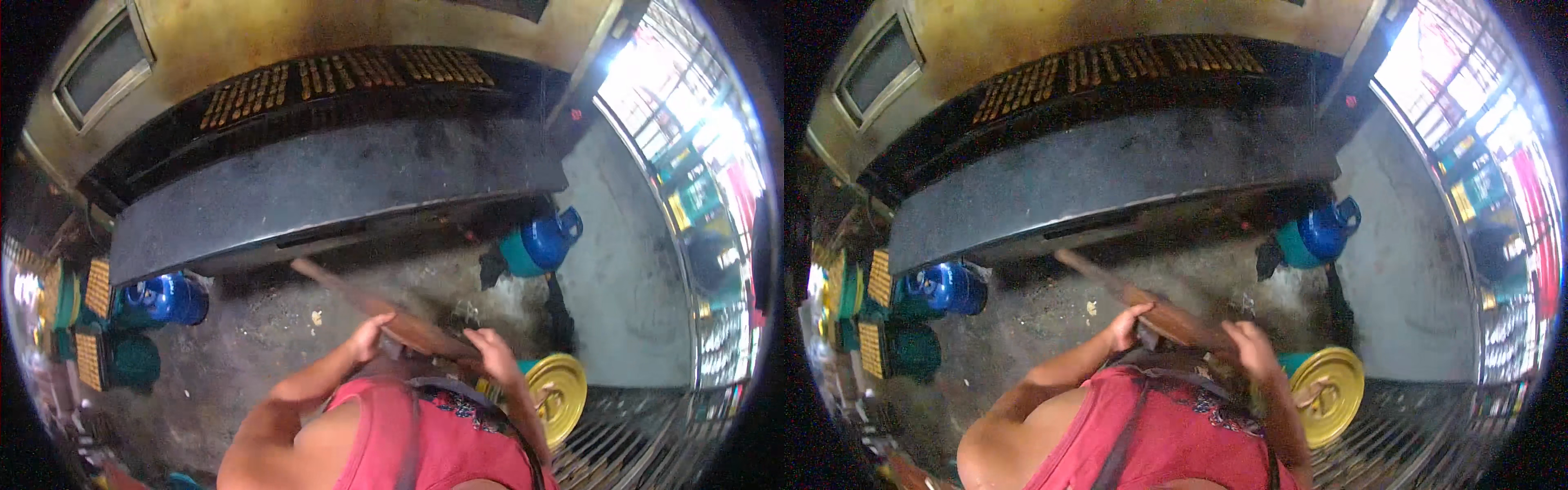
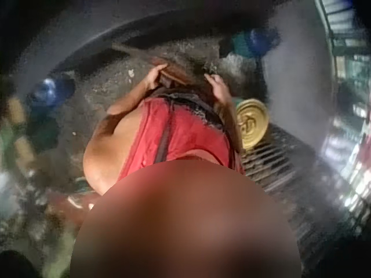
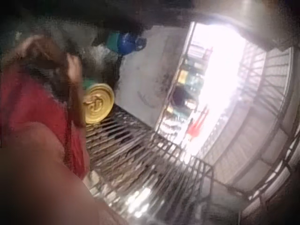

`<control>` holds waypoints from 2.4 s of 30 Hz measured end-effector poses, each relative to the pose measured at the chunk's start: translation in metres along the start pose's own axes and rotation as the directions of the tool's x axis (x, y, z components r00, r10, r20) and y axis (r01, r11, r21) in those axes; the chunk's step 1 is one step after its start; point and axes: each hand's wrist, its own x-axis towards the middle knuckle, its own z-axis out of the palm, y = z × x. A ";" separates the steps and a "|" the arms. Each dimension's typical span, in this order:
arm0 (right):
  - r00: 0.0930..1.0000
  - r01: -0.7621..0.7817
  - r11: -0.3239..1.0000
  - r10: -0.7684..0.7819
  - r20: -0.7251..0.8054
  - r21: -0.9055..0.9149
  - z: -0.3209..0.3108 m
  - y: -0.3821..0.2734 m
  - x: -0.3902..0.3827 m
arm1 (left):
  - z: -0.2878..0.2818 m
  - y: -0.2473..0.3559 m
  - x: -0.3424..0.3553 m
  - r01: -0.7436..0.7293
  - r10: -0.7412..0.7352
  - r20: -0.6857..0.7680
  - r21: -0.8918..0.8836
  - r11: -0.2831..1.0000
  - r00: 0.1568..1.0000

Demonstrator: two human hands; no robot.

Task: The person retrieves metal trays of baked bread from an industrial oven using a long wooden paddle and a cloth, then places the trays on stacks.

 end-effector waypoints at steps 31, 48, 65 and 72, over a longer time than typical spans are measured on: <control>0.522 0.412 0.911 -0.232 -0.821 0.005 -0.702 0.303 0.554 | 0.101 -0.182 0.181 -0.479 0.208 -0.847 -0.062 0.876 0.490; 0.702 0.546 0.659 -0.023 -0.711 0.517 -0.731 0.321 0.514 | 0.095 -0.163 0.211 -0.815 0.247 -0.958 0.025 0.579 0.147; 0.329 0.867 0.478 -0.765 0.554 0.144 -0.181 0.085 0.280 | 0.156 0.042 0.027 -0.884 0.562 -0.762 -0.031 0.466 0.323; 0.703 0.695 0.719 -0.684 0.195 0.017 -0.119 -0.019 0.353 | 0.074 0.051 -0.060 -0.866 0.450 -0.786 -0.208 0.454 0.425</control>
